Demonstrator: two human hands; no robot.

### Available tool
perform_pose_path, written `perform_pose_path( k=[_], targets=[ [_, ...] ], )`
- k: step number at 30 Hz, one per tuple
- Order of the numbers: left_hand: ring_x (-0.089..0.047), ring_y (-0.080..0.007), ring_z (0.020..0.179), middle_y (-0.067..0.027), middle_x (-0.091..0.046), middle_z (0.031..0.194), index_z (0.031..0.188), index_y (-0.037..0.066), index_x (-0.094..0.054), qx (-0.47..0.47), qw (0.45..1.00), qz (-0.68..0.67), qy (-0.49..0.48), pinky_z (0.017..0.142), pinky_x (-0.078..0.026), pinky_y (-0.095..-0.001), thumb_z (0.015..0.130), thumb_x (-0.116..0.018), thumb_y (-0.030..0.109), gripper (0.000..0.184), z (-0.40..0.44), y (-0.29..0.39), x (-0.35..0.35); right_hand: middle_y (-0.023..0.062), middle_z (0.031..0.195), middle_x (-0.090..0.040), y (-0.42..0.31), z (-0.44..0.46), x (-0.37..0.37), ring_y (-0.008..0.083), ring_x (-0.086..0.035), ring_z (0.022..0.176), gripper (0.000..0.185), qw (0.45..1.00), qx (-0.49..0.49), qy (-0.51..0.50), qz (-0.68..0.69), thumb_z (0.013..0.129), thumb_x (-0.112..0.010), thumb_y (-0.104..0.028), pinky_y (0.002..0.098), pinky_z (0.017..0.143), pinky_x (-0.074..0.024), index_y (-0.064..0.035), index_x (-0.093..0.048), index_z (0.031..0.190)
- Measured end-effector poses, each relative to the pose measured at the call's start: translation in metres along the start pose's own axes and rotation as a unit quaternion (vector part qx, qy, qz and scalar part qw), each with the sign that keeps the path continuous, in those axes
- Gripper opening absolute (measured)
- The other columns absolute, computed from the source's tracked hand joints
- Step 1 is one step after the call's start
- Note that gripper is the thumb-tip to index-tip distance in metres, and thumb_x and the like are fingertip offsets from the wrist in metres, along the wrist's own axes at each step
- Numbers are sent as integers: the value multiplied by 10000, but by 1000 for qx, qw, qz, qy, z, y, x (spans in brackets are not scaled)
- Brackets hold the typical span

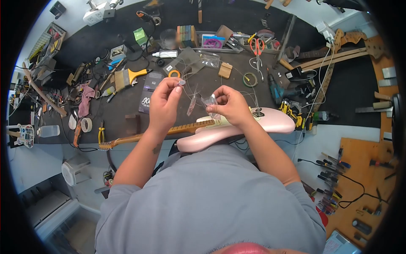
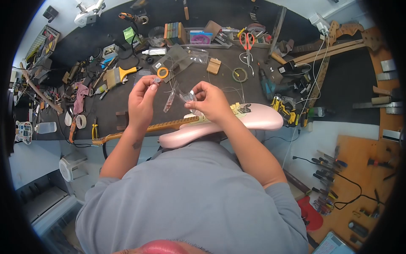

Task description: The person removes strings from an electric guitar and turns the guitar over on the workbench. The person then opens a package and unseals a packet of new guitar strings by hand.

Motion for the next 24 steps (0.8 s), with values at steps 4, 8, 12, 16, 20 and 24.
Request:
perform_pose_path(
  k=[4,8,12,16,20,24],
  targets=[
    [-666,-119,1051,-64,-738,1126,1143,-6,-642,59,991,-90,-75,928,-528,-298,1104,-572,104,137,-11,13,-14,67,903,-775,-9,-4,-2,94,-705,830,454,1000,8,-5,3,811,-920,-57,286,738,-533,-12,-629,1157],
    [-685,-137,1066,-92,-736,1169,1187,12,-632,93,986,44,-131,961,-537,-315,1127,-552,121,148,-2,8,-14,21,866,-740,-10,-3,-4,77,-665,797,504,998,36,2,-45,799,-928,-66,276,730,-519,-48,-632,1207],
    [-703,-155,1069,-110,-744,1152,1196,29,-612,-65,963,206,-158,957,-553,-325,1144,-532,136,144,6,8,-11,0,843,-711,-21,-9,-4,69,-630,761,521,997,48,8,-64,804,-913,-51,269,707,-505,-97,-634,1241],
    [-727,-183,1055,-105,-760,1091,1178,25,-590,-38,976,145,-159,947,-562,-326,1144,-518,118,122,9,4,-10,3,840,-708,-21,-8,-6,81,-660,770,483,993,73,-16,-89,821,-886,-31,281,722,-529,-103,-625,1220],
    [-740,-190,1032,-110,-767,1049,1188,30,-573,32,976,129,-172,950,-573,-336,1146,-508,113,113,11,-4,-5,19,839,-701,-24,-10,-6,113,-699,803,428,992,95,7,-88,835,-868,-21,298,754,-558,-90,-618,1175],
    [-751,-188,980,-106,-770,1005,1203,36,-553,-5,968,180,-172,923,-590,-345,1159,-482,131,127,12,-8,-2,56,897,-708,-23,-9,-7,149,-715,826,386,987,108,40,-109,847,-854,-14,316,768,-571,-81,-612,1141]
  ],
)
Point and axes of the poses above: each hand's wrist, its own z-axis towards the middle knuckle, its own x-axis out of the back of the hand, y = z × x, the point moved 5 cm from there along z, towards the middle knuckle
